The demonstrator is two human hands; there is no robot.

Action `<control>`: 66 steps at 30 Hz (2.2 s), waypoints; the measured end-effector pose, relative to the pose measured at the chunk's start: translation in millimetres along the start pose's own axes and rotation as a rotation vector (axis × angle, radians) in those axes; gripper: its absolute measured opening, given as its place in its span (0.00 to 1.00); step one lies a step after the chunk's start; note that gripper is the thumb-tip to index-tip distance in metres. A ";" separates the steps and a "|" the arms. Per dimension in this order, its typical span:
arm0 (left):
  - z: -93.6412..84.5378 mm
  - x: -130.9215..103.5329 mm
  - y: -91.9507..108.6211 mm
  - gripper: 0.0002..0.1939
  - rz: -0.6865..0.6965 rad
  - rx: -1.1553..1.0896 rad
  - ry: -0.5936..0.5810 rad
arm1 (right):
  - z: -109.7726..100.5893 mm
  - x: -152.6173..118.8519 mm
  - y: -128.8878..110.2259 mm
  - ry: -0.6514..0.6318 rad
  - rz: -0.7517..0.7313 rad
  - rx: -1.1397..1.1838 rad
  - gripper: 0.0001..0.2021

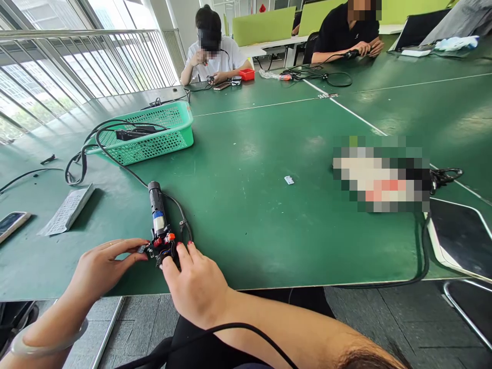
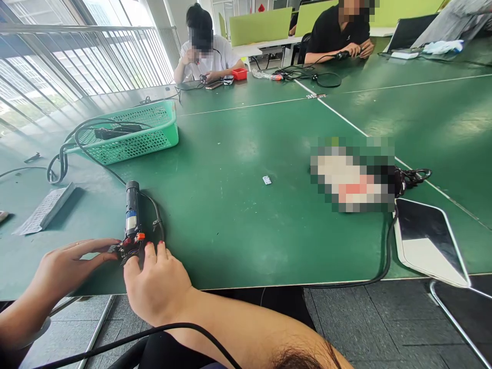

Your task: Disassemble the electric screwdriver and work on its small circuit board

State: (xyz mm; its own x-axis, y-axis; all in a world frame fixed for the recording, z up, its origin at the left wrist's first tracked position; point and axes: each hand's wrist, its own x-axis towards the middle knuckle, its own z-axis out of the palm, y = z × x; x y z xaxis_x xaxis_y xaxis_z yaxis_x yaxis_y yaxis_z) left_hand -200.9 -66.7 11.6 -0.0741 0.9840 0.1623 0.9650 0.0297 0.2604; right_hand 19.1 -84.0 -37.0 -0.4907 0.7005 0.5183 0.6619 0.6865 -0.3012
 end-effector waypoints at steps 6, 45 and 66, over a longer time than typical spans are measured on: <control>2.6 -3.8 1.6 0.07 -0.050 -0.070 0.048 | -1.6 0.1 0.5 -0.038 -0.008 0.005 0.13; 41.0 -24.3 105.4 0.07 -0.297 -0.347 0.011 | -58.4 -1.6 54.9 -0.275 0.253 0.230 0.12; 72.1 -19.6 232.5 0.05 0.055 -0.455 -0.188 | -139.0 -9.8 219.3 -0.286 0.500 0.278 0.12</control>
State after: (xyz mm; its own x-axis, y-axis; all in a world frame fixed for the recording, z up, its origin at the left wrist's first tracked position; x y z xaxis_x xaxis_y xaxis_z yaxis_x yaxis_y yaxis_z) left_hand 43.1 -66.4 0.4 0.0605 0.9979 0.0240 0.7556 -0.0615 0.6522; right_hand 247.9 32.6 3.2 -0.3184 0.9471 0.0389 0.6969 0.2617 -0.6677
